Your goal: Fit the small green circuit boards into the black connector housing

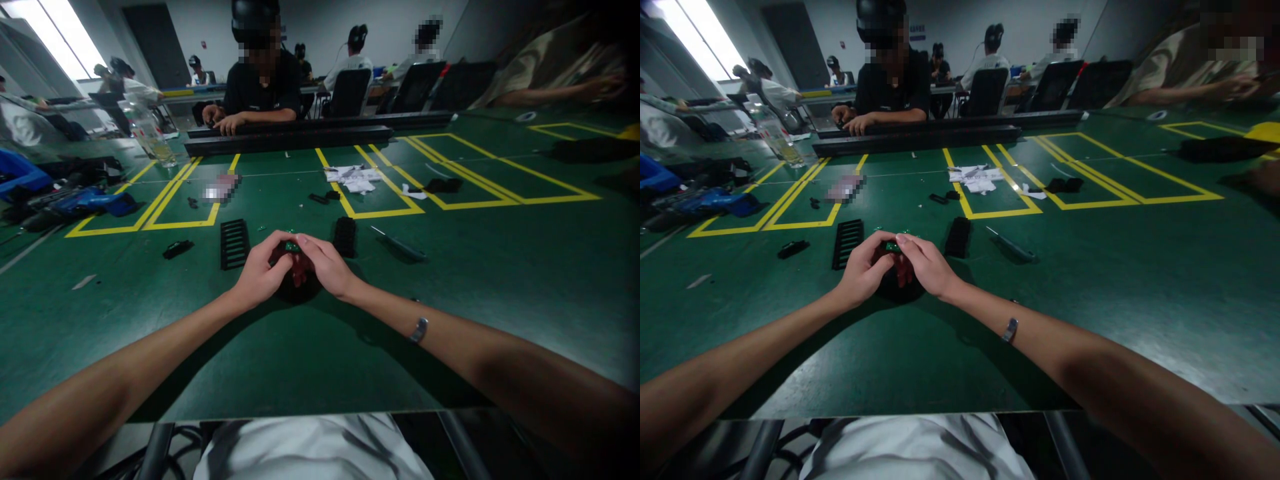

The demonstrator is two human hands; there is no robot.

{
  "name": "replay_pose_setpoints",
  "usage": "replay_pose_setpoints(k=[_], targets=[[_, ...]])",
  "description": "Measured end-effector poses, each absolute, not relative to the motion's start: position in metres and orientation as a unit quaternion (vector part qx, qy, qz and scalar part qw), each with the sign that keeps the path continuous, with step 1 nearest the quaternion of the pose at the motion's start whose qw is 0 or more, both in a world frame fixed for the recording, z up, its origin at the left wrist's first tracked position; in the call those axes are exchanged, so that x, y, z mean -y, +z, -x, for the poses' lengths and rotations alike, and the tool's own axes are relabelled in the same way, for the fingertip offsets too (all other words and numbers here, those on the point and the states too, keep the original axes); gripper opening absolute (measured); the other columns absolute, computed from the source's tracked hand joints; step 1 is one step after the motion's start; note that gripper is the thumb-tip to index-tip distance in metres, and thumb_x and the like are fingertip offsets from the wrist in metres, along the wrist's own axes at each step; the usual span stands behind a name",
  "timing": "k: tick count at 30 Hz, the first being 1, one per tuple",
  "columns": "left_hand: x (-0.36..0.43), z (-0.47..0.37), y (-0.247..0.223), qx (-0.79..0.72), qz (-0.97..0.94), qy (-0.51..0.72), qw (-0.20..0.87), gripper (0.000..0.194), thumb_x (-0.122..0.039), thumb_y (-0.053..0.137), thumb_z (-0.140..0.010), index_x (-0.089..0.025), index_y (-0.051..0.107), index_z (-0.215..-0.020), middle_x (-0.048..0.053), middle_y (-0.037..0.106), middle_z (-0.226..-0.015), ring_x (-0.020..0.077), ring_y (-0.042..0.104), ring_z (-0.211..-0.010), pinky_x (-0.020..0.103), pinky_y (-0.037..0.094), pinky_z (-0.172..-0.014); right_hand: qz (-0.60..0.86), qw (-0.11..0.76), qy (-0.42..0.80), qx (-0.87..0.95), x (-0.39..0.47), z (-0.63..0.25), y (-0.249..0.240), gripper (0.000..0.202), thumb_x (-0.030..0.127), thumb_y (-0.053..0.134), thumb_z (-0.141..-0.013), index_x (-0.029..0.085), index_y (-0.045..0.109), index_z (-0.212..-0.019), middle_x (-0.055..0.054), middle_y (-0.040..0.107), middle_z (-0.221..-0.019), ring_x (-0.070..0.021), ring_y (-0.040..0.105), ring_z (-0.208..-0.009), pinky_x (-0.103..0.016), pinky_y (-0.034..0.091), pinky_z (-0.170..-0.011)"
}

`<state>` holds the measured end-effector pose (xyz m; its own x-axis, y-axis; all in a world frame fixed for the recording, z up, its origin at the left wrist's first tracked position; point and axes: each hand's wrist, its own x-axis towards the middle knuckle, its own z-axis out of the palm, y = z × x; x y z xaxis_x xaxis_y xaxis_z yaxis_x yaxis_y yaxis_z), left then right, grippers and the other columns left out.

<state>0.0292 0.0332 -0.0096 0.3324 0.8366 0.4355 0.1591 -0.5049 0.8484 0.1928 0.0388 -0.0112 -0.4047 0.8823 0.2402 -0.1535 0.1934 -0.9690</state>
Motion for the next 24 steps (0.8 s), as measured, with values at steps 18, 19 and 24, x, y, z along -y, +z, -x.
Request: replay_pose_setpoints(k=[18,19,24], targets=[[-0.037,-0.029,-0.009,-0.342,-0.689,0.492,0.407,0.022,-0.017,0.057,-0.089,-0.018,0.063,-0.11,-0.003,0.061,-0.069,0.0081,0.052,-0.052,0.02,0.042,-0.051,0.277,0.457,0.567,0.627,-0.042,-0.195,-0.012,0.035,0.053,0.051,-0.099,0.02,0.058,-0.088,0.001,0.06,-0.064,-0.014,0.058,-0.052,-0.027,0.045,-0.049],[-0.037,-0.029,-0.009,-0.345,-0.686,0.492,0.41,0.022,-0.02,0.059,-0.089,-0.018,0.063,-0.111,-0.003,0.062,-0.069,0.0081,0.052,-0.053,0.02,0.042,-0.051,0.276,0.461,0.574,0.618,-0.043,-0.195,-0.013,0.035,0.054,0.052,-0.098,0.02,0.059,-0.088,0.001,0.061,-0.064,-0.0139,0.058,-0.052,-0.027,0.045,-0.05],[-0.04,-0.028,-0.01,-0.354,-0.676,0.487,0.424,0.026,-0.029,0.064,-0.09,-0.018,0.066,-0.113,-0.002,0.062,-0.069,0.0084,0.051,-0.052,0.02,0.04,-0.048,0.267,0.471,0.615,0.573,-0.047,-0.196,-0.018,0.031,0.05,0.061,-0.095,0.02,0.065,-0.094,0.001,0.062,-0.066,-0.0135,0.059,-0.054,-0.026,0.046,-0.051]])
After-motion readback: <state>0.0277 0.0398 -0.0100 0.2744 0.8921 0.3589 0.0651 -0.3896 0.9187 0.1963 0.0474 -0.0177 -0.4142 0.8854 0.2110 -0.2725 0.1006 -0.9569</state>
